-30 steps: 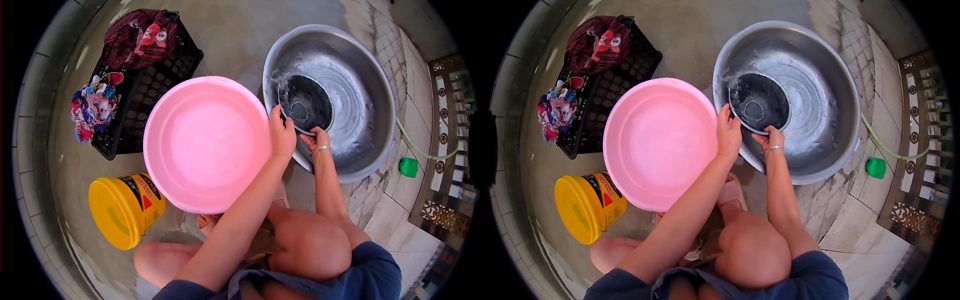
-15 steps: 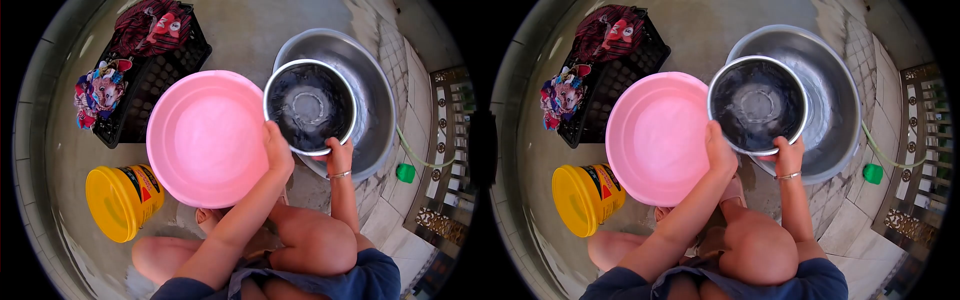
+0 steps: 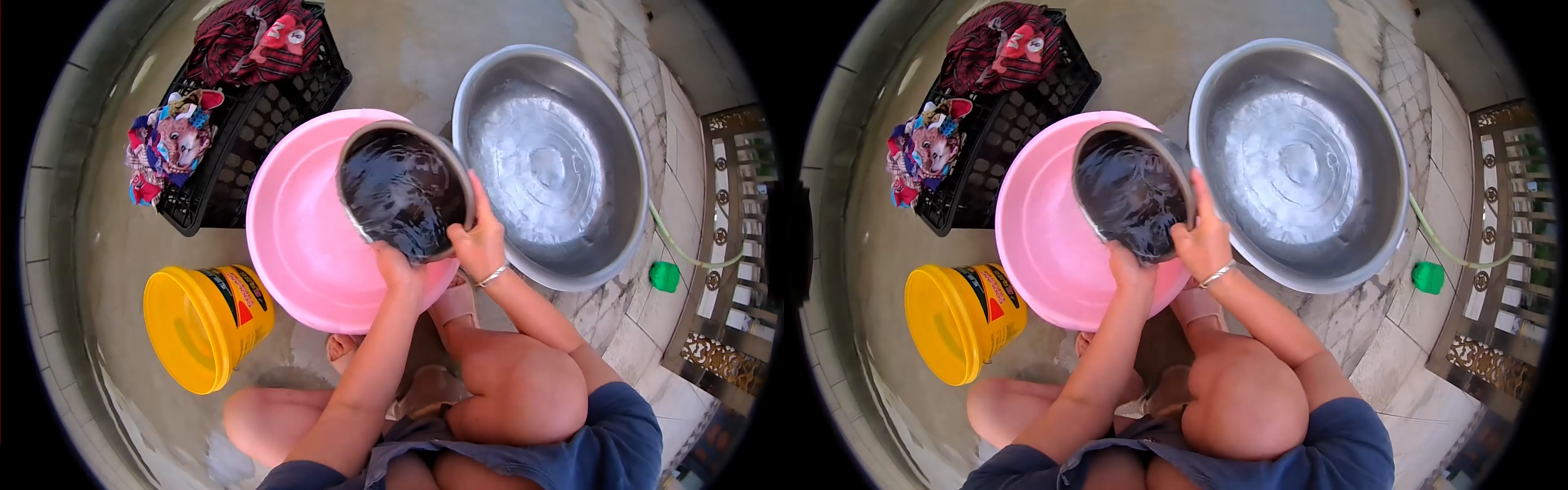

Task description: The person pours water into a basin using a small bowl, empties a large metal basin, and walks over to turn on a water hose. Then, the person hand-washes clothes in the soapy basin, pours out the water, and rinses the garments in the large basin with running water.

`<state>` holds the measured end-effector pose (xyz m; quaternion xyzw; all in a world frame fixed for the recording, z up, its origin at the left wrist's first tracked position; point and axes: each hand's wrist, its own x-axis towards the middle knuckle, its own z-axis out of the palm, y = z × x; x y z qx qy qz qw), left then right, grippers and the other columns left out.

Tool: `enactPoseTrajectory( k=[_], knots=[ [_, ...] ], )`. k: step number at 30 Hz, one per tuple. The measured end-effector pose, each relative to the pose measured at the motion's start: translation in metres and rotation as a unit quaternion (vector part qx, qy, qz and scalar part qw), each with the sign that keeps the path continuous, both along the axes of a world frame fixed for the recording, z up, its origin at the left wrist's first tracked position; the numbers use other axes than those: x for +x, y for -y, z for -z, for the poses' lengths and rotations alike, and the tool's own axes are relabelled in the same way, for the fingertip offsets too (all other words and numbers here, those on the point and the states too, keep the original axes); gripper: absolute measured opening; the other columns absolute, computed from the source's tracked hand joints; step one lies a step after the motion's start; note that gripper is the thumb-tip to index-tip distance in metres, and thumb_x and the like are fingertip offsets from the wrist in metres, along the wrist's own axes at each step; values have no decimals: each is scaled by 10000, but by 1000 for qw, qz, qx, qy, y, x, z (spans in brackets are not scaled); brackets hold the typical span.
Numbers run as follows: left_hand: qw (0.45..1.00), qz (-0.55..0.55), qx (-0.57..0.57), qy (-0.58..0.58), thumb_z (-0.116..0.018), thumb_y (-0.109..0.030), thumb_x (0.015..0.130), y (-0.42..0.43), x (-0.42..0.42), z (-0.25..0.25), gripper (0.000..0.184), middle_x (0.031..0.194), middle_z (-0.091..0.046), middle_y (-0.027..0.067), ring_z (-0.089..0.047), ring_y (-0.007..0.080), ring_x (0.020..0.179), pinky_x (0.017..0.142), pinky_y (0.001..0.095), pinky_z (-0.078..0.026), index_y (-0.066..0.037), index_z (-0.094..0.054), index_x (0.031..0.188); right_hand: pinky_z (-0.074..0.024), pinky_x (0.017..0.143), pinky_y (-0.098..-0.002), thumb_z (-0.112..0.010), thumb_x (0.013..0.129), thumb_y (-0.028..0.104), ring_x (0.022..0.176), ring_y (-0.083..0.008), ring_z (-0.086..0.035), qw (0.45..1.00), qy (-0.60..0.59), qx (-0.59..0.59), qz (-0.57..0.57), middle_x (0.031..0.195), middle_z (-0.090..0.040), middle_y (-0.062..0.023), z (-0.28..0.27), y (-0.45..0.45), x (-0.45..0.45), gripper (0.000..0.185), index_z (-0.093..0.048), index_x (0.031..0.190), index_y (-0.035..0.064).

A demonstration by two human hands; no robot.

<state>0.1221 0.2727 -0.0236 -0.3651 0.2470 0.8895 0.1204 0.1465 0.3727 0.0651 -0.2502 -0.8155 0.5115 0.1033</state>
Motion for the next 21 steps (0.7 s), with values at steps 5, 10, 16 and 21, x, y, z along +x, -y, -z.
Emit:
enactPoseTrajectory(
  k=[5, 10, 16, 21],
  knots=[
    [990, 67, 98, -72, -254, -339, 876, -9, -12, -13, 413, 1167, -425, 93, -456, 254, 1039, 868, 404, -395, -82, -358, 1181, -463, 536, -330, -518, 586, -22, 549, -314, -530, 972, -157, 140, -107, 993, -499, -209, -6, 6, -14, 713, -346, 1241, 203],
    [919, 150, 226, -284, -340, -313, 860, -30, -42, -23, 392, 1110, -452, 103, -481, 242, 984, 819, 387, -428, -52, -373, 1151, -464, 464, -256, -577, 648, 76, 594, -218, -560, 889, -167, 391, -172, 1040, -461, -290, -27, 7, -13, 458, -546, 1052, 290],
    [938, 253, 177, -156, -354, -251, 872, -75, -51, -20, 298, 981, -508, 112, -530, 212, 862, 729, 355, -479, -19, -422, 1046, -474, 656, -275, -442, 652, -67, 785, -251, -577, 932, -288, 220, 15, 1113, -470, -185, -22, -52, -7, 490, -478, 1117, 82],
    [896, 440, 14, -62, -419, -143, 839, -104, -28, -47, 319, 1046, -465, 188, -509, 273, 906, 784, 375, -450, 35, -356, 1096, -328, 894, -334, -412, 632, -76, 1107, -275, -410, 914, -139, 248, 291, 1211, -406, -126, 18, -168, 32, 659, -287, 1247, 125]
  ],
)
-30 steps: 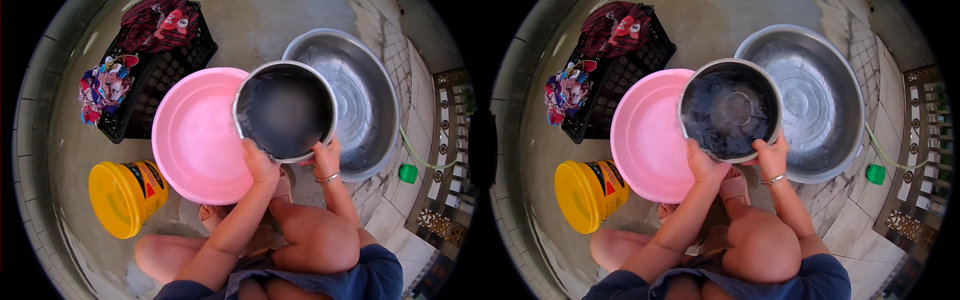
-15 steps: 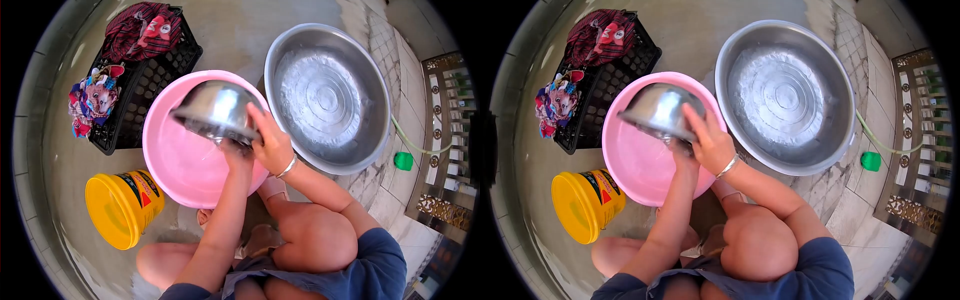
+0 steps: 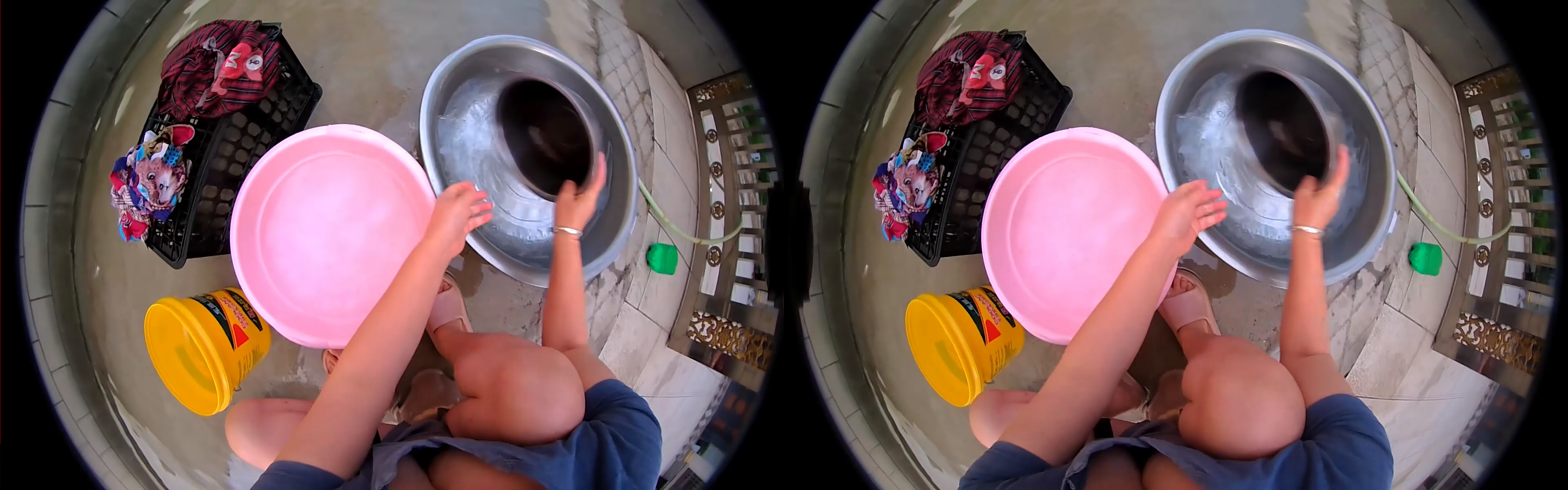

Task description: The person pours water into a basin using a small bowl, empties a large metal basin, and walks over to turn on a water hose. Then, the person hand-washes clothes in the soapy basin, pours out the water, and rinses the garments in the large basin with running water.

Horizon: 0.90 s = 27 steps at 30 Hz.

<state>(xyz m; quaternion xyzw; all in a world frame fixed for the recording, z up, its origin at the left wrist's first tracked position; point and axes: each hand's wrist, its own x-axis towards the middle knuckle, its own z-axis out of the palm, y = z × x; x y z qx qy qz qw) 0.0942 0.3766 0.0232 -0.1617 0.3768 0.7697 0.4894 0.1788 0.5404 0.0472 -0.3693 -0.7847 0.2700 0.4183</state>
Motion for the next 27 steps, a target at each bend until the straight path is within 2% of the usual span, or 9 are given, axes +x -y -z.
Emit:
enactPoseTrajectory(
  k=[5, 8, 11, 15, 17, 20, 22, 23, 27],
  knots=[
    [995, 13, -28, -98, -430, -99, 823, 12, 3, 17, 394, 1044, -463, 199, -511, 266, 918, 787, 338, -440, 67, -292, 1152, -388, 778, -449, -453, 682, 45, 914, -367, -508, 922, 203, -31, 329, 1096, -490, -160, 31, -63, 40, 618, -257, 1231, 249],
    [994, 14, -44, -100, -429, -102, 822, 14, 3, 13, 388, 1055, -461, 193, -508, 258, 929, 801, 325, -426, 67, -302, 1147, -390, 774, -454, -456, 698, 58, 890, -381, -513, 901, 234, -100, 352, 1061, -497, -194, 51, -60, 38, 622, -222, 1243, 244],
    [992, 0, -61, -111, -429, -102, 821, 10, 9, 12, 382, 1074, -451, 186, -492, 247, 959, 826, 322, -409, 65, -313, 1144, -373, 789, -461, -481, 689, 79, 877, -396, -511, 932, 211, -102, 276, 1016, -505, -233, 92, -44, 29, 664, -173, 1257, 230],
    [982, -72, -95, -147, -428, -95, 817, 4, 15, 12, 364, 1119, -426, 172, -443, 232, 1031, 873, 313, -370, 61, -336, 1133, -497, 545, -367, -447, 675, 12, 666, -366, -576, 926, 78, -293, 225, 950, -505, -258, 71, 1, 3, 672, -150, 1257, 170],
    [978, -92, -98, -158, -425, -90, 818, 0, 15, 13, 360, 1134, -414, 170, -429, 231, 1047, 887, 313, -357, 60, -339, 1134, -515, 441, -338, -413, 683, -13, 557, -348, -574, 942, 49, -256, 212, 940, -505, -250, 85, 0, 0, 676, -124, 1260, 190],
    [967, -119, -114, -197, -418, -81, 820, -6, 13, 19, 360, 1163, -389, 167, -405, 231, 1074, 911, 312, -330, 55, -337, 1144, -531, 469, -403, -403, 684, -8, 570, -367, -575, 873, -91, -452, 160, 879, -522, -249, 80, 4, -9, 538, -241, 1189, 82],
    [958, -124, -126, -226, -413, -77, 822, -7, 10, 20, 364, 1176, -375, 166, -394, 232, 1085, 922, 311, -318, 51, -332, 1153, -527, 460, -446, -399, 674, -5, 565, -377, -575, 646, -169, -737, 101, 787, -534, -242, 103, -15, -10, 346, -350, 1015, -27],
    [960, -122, -124, -219, -410, -81, 825, -6, 8, 20, 368, 1183, -369, 160, -388, 233, 1091, 924, 309, -314, 47, -328, 1160, -532, 466, -434, -406, 662, 1, 568, -372, -580, 661, -170, -726, 85, 703, -533, -229, 107, -11, -10, 217, -381, 869, -58],
    [969, -150, -92, -172, -395, -141, 844, 1, 1, 15, 383, 1196, -361, 147, -366, 232, 1112, 933, 304, -295, 37, -320, 1175, -537, 436, -401, -406, 655, -16, 550, -351, -579, 703, -157, -693, 11, 745, -520, -207, 75, 15, -14, 300, -362, 951, -44]
  ],
)
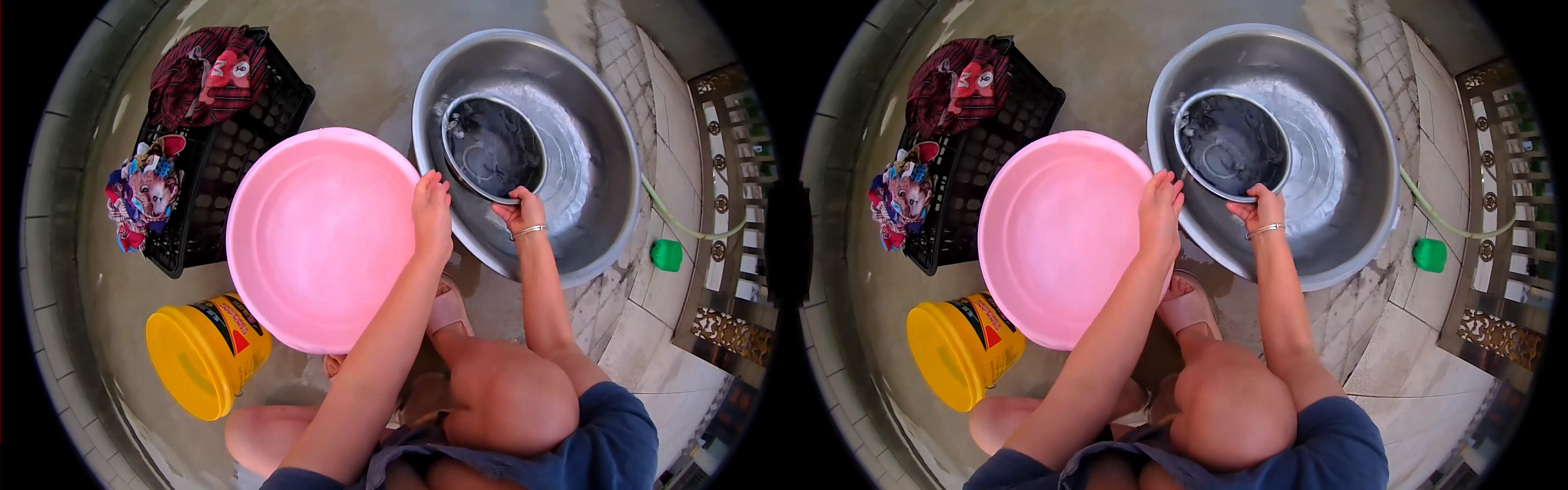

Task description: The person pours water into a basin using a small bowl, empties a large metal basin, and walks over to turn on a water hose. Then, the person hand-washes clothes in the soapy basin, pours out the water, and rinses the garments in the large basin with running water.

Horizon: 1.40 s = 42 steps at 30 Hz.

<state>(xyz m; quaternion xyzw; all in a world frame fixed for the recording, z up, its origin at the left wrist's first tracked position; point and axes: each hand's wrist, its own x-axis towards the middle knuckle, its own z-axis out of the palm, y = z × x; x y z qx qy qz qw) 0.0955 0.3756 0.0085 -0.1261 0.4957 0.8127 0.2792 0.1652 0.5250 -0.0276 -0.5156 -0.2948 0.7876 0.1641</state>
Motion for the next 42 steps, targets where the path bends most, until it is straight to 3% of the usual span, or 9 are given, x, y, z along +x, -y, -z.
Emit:
enactPoseTrajectory(
  k=[10, 17, 25, 27, 29, 31, 32, 36, 42],
  knots=[
    [938, -143, 286, 132, -269, -334, 889, 47, -4, -32, 392, 1143, -446, 89, -422, 205, 1054, 915, 327, -316, -45, -432, 1097, -513, 352, -378, -429, 612, -43, 513, -258, -565, 969, -26, 206, -136, 771, -504, -125, -114, 68, 1, 475, -368, 1079, 19],
    [931, -209, 279, 108, -240, -293, 873, 103, 2, -14, 411, 1146, -452, 115, -432, 271, 1047, 895, 381, -352, -35, -424, 1134, -422, 707, -228, -464, 624, -41, 827, -128, -524, 878, -81, 396, -258, 958, -549, -104, -93, 124, -13, 650, -296, 1247, 40],
    [915, -166, 309, 200, -303, -418, 822, 131, -1, 19, 475, 1133, -462, 111, -462, 273, 1024, 857, 434, -391, -94, -416, 1151, -457, 526, -301, -493, 631, -15, 521, -269, -514, 645, -126, 669, -347, 989, -510, -210, -101, 169, -36, 616, -403, 1196, 212],
    [907, -121, 390, 100, -357, -429, 802, 128, -6, 37, 530, 1201, -395, 107, -389, 274, 1100, 926, 436, -319, -84, -344, 1204, -456, 459, -250, -527, 662, 35, 521, -214, -541, 441, -86, 814, -368, 1041, -499, -210, -103, 172, -36, 498, -503, 1107, 258],
    [992, -53, 107, -48, -391, -418, 822, 116, -9, 43, 487, 1168, -442, 57, -488, 187, 967, 778, 324, -418, -111, -366, 1200, -454, 441, -235, -534, 669, 62, 527, -193, -553, 449, -131, 811, -353, 1052, -497, -213, -113, 169, -37, 447, -535, 1064, 271],
    [975, -45, 208, -59, -444, -381, 805, 111, -9, 6, 519, 1182, -412, 107, -447, 220, 1025, 842, 363, -385, -71, -338, 1207, -467, 451, -226, -566, 655, 114, 558, -176, -577, 401, -161, 841, -325, 1077, -493, -208, -113, 153, -38, 382, -577, 997, 284],
    [910, -60, 410, -7, -488, -350, 789, 109, -11, -3, 552, 1184, -393, 147, -411, 254, 1072, 908, 403, -347, -42, -315, 1213, -471, 447, -238, -566, 651, 103, 601, -197, -596, 428, -123, 847, -290, 1088, -496, -193, -112, 142, -38, 370, -584, 983, 267],
    [948, 2, 251, 198, -282, -321, 887, 81, -16, -9, 368, 926, -533, 97, -493, 200, 780, 745, 335, -422, -22, -486, 959, -270, 941, -305, -412, 648, -96, 1136, -227, -362, 736, -120, 658, -100, 1205, -393, -166, -118, 78, -25, 564, -318, 1201, -38],
    [956, 32, 174, 235, -283, -315, 886, 64, -3, -1, 361, 994, -525, 105, -501, 216, 839, 759, 351, -424, -23, -477, 972, -398, 753, -442, -449, 685, 48, 884, -361, -519, 632, 436, 640, -24, 1062, -509, -161, -64, -66, 30, 648, -242, 1249, 291]
  ],
)
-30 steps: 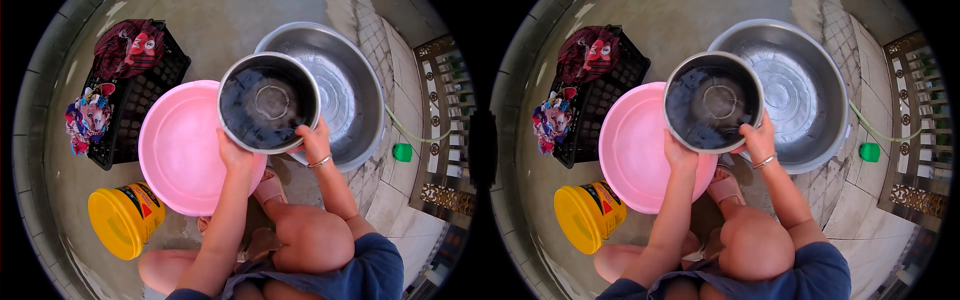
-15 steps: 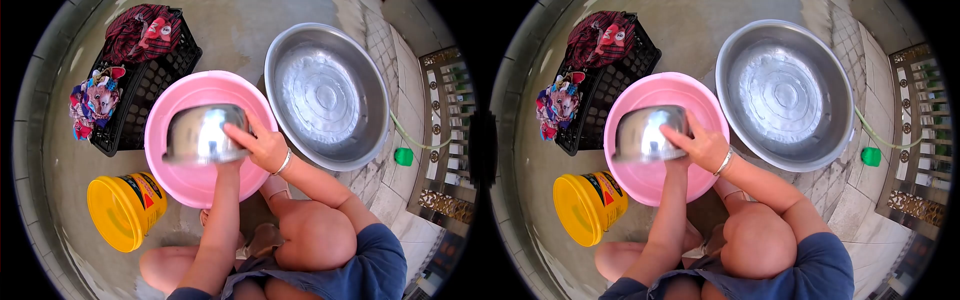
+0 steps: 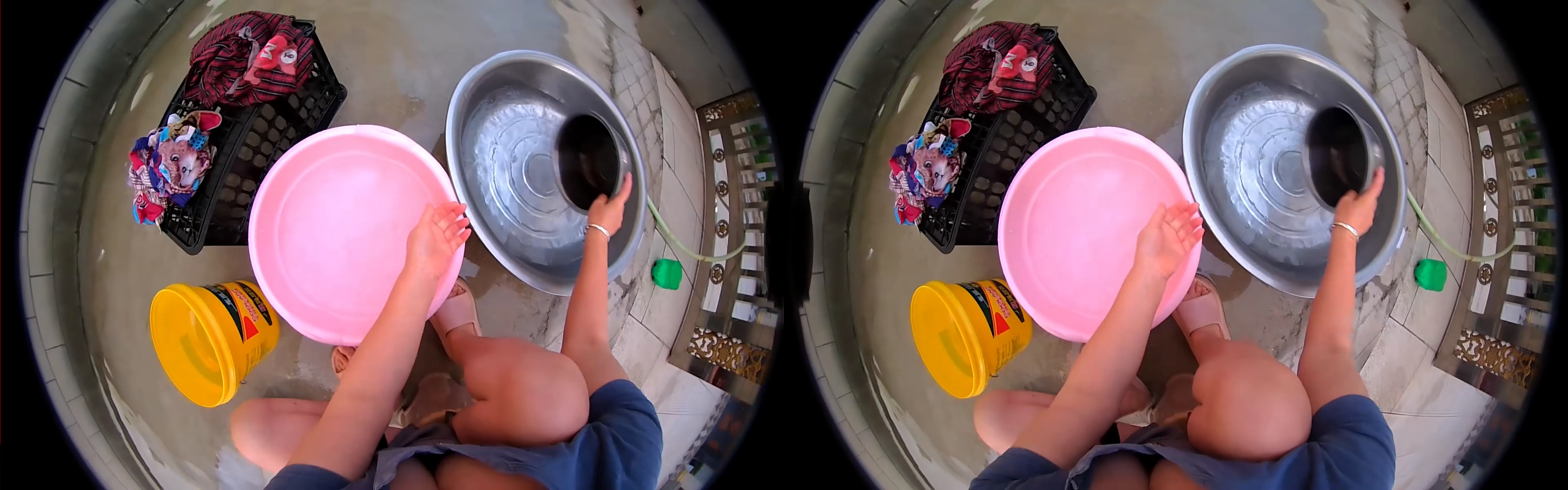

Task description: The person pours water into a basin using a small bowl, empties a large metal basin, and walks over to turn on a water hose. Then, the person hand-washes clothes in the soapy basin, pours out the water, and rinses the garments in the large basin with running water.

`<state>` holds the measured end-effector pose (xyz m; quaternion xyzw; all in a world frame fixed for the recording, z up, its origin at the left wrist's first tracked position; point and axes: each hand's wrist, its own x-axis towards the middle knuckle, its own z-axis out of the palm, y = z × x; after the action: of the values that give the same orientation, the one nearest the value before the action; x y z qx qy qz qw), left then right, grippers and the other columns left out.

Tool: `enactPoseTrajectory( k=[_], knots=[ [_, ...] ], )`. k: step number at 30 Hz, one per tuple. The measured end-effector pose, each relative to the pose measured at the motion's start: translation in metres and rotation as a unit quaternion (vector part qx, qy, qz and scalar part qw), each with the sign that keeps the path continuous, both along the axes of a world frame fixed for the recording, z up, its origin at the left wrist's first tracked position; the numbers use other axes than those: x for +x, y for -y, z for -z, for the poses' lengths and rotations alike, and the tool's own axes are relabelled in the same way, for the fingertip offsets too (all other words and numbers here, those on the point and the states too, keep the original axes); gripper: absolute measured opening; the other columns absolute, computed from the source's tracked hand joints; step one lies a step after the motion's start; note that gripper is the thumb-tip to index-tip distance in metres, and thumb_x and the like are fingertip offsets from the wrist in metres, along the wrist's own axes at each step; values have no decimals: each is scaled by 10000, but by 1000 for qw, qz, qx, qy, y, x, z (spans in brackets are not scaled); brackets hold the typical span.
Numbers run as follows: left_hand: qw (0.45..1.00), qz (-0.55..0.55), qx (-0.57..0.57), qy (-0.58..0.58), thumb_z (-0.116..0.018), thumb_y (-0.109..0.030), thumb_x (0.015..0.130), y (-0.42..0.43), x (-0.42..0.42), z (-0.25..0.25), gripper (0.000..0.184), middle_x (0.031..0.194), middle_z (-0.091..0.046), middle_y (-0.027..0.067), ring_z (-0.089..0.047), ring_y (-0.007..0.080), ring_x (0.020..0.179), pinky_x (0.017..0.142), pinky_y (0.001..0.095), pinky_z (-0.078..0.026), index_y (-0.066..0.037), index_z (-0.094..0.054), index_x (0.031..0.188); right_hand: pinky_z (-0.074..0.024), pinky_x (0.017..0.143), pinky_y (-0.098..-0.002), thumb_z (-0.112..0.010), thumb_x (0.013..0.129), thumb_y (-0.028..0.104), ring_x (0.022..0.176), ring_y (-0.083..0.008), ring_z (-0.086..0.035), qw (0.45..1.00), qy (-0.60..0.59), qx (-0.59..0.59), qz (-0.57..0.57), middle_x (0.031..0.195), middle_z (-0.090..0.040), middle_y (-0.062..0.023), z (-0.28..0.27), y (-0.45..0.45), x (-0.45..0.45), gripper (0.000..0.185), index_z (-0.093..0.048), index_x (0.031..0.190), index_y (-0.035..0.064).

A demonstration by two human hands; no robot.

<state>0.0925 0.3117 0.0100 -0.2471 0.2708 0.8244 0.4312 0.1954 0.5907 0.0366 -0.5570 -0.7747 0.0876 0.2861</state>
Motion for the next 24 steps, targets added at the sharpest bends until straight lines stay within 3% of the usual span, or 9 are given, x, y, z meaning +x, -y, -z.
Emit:
enactPoseTrajectory(
  k=[4, 8, 10, 11, 12, 14, 16, 19, 24],
  knots=[
    [999, 16, -24, 12, -293, -310, 881, 0, 8, 14, 346, 999, -525, 105, -503, 208, 820, 743, 341, -430, -26, -466, 978, -400, 752, -447, -455, 722, 97, 866, -367, -519, 988, 41, -30, 146, 978, -506, -212, 33, -13, 20, 638, -192, 1269, 293],
    [999, 19, -41, -3, -312, -303, 873, -3, 6, 15, 333, 999, -523, 103, -501, 203, 802, 748, 336, -427, -22, -457, 977, -373, 788, -449, -490, 697, 83, 902, -398, -494, 997, 6, -54, 53, 1011, -482, -251, 61, 22, 9, 698, -159, 1285, 262],
    [998, 25, -54, -13, -333, -272, 865, -7, 6, 12, 312, 1022, -510, 116, -506, 216, 858, 785, 330, -414, -13, -453, 991, -447, 717, -445, -475, 701, 68, 876, -397, -517, 997, -68, -47, -6, 1037, -470, -258, 78, 36, 0, 681, -160, 1283, 227],
    [998, 16, -53, -32, -346, -263, 859, -9, 7, 11, 315, 1044, -500, 125, -502, 224, 897, 813, 329, -400, -7, -447, 1012, -485, 650, -434, -460, 705, 65, 836, -395, -534, 977, -146, -158, 5, 1055, -464, -248, 78, 47, -7, 678, -145, 1285, 218],
    [997, 9, -51, -49, -359, -254, 854, -12, 8, 8, 320, 1065, -489, 133, -499, 233, 935, 841, 328, -385, 0, -441, 1032, -522, 582, -422, -446, 708, 61, 796, -393, -551, 939, -219, -265, 18, 1072, -457, -238, 64, 65, -17, 676, -130, 1287, 209],
    [995, 11, -78, -54, -370, -253, 849, -18, 10, -1, 344, 1090, -475, 137, -485, 238, 972, 862, 327, -368, 10, -428, 1064, -538, 467, -395, -432, 695, 36, 680, -372, -574, 910, -283, -301, 32, 974, -500, -221, 92, 54, -23, 561, -249, 1222, 95],
    [992, 9, -108, -58, -381, -251, 844, -21, 11, -5, 372, 1116, -461, 141, -470, 244, 1009, 884, 325, -350, 21, -414, 1095, -532, 456, -418, -431, 661, 1, 612, -370, -575, 647, -392, -645, 104, 855, -526, -224, 98, 43, -27, 398, -364, 1053, -5],
    [987, 33, -132, -90, -392, -275, 841, -28, 9, -8, 440, 1166, -424, 140, -432, 240, 1053, 919, 341, -306, 14, -354, 1170, -531, 434, -410, -427, 637, -22, 548, -349, -573, 605, -434, -660, 105, 749, -528, -201, 94, 57, -27, 263, -389, 897, -29],
    [989, -25, -114, -95, -367, -366, 855, -35, 10, -17, 514, 1214, -382, 132, -370, 245, 1110, 953, 369, -237, -47, -266, 1246, -535, 419, -398, -409, 634, -24, 558, -329, -578, 716, -406, -566, -40, 785, -506, -170, 23, 87, -28, 335, -373, 967, -14]
  ],
)
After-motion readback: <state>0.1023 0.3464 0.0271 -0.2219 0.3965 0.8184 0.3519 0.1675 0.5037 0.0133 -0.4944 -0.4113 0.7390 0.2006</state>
